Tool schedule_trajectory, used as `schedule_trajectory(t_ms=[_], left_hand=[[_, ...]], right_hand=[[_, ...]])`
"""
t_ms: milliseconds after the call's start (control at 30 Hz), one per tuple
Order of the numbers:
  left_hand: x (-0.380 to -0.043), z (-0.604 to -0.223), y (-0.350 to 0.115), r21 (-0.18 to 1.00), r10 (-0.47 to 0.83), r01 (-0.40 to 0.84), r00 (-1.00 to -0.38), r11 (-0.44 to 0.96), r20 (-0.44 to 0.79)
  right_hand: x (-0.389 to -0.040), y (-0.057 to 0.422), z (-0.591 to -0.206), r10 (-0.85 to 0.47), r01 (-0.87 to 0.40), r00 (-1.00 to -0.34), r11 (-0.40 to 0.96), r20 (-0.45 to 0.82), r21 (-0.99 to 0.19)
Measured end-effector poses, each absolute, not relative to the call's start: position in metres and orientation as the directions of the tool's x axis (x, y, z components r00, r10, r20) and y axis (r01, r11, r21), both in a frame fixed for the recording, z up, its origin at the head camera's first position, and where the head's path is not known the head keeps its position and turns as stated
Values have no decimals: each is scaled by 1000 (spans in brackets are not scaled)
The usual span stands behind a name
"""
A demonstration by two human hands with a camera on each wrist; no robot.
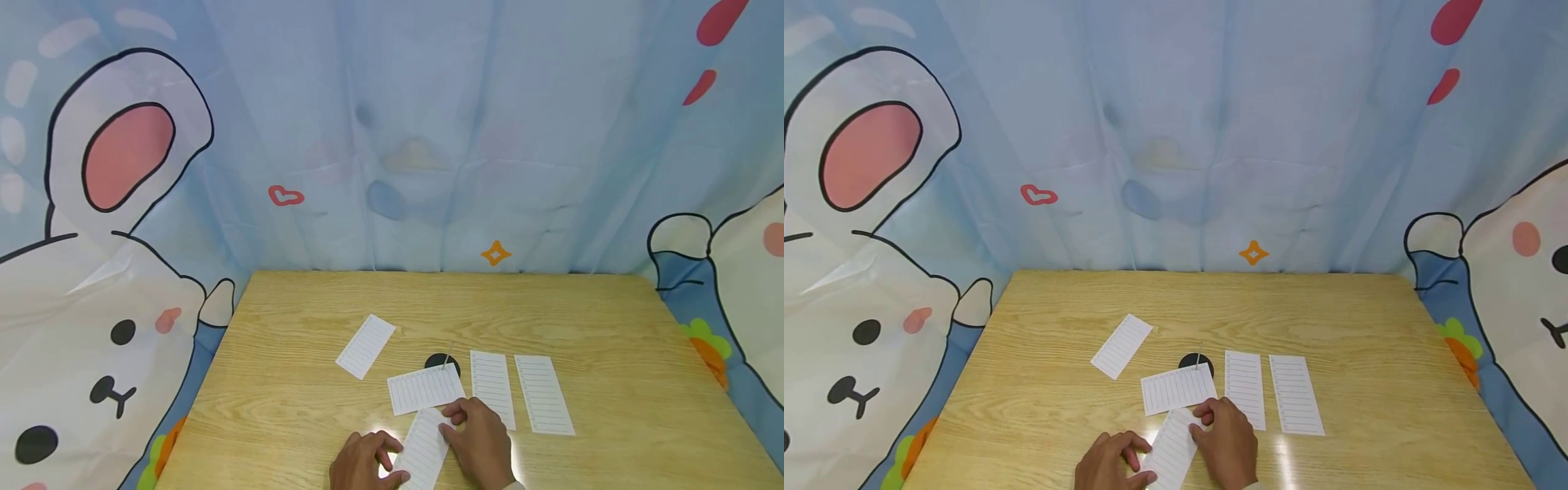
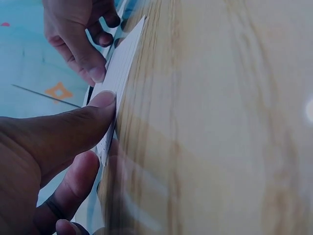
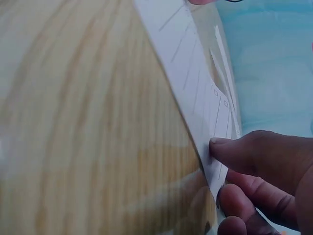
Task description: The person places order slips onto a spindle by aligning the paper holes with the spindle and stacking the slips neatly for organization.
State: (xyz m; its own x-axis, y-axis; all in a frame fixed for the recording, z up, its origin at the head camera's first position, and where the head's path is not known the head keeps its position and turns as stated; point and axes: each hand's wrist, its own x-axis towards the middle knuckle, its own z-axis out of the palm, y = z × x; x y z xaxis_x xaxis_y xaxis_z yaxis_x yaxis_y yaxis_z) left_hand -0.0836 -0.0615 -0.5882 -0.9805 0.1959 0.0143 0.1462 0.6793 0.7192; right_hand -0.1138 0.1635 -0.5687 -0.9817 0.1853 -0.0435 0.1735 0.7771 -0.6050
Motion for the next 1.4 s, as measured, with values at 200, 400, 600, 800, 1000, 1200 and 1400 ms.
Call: schedule_trajectory(t_ms=[200,400,600,800,1000,1200,1400], left_hand=[[-83,-587,-62,716,196,140,-981,684,4],[-83,-586,-62,724,197,140,-980,676,5],[-83,-586,-63,729,201,139,-980,670,1],[-83,-586,-63,733,205,131,-979,667,-12],[-84,-585,-64,727,207,133,-978,673,-12],[-84,-584,-64,725,208,124,-978,678,-28],[-83,-583,-65,726,216,134,-976,675,-21]], right_hand=[[-115,164,-568,178,175,-983,784,-54,-595],[-115,166,-567,168,160,-985,777,-43,-609],[-114,168,-566,141,130,-989,737,-37,-663],[-115,169,-566,118,130,-990,618,-72,-776],[-112,173,-562,87,117,-993,599,-81,-792],[-114,181,-562,40,89,-996,617,-81,-782],[-114,193,-564,-46,38,-996,576,-80,-817]])
